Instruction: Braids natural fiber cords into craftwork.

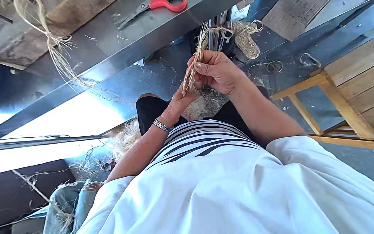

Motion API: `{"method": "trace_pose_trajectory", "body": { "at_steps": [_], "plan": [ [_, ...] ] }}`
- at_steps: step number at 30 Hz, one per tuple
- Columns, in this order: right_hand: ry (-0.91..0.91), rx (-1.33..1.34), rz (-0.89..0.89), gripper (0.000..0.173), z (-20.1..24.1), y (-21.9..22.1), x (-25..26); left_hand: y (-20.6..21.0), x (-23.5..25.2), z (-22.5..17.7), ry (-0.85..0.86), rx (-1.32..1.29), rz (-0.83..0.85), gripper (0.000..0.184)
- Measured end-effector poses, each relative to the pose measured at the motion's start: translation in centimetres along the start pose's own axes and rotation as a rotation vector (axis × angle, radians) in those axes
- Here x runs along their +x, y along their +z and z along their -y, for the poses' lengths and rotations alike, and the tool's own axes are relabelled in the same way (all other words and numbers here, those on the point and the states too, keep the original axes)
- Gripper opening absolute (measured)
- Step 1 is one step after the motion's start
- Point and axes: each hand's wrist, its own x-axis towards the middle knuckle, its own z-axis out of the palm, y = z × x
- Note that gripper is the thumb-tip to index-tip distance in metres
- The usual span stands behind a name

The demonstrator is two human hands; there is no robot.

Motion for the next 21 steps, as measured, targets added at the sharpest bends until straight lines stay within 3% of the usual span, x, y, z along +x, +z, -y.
{"method": "trace_pose_trajectory", "body": {
  "at_steps": [2, 3, 7, 10, 15, 21],
  "plan": [
    [0.046, -0.014, -0.036, 0.010, -0.3, 1.3, 0.1, -0.3, -0.9, -0.9, -0.046, -0.128, 0.041, 0.029],
    [0.068, -0.008, -0.040, 0.010, -0.6, 1.7, 0.2, -0.8, -1.7, -1.4, -0.082, -0.175, 0.063, 0.024],
    [0.185, -0.037, -0.005, 0.010, -1.5, 3.0, 0.8, -4.7, -7.1, -3.8, -0.264, -0.141, 0.058, 0.028],
    [0.254, -0.323, 0.119, 0.013, -2.7, 3.3, 1.0, -9.0, -13.2, -4.6, -0.326, 0.045, 0.033, 0.031],
    [0.304, -0.619, 0.248, 0.025, -4.5, 3.1, 1.4, -15.1, -23.5, -5.6, -0.421, 0.027, -0.148, 0.028],
    [0.300, -0.773, 0.314, 0.025, -5.1, 2.7, 1.9, -19.7, -35.3, -6.0, -0.414, 0.038, -0.603, 0.030]
  ]
}}
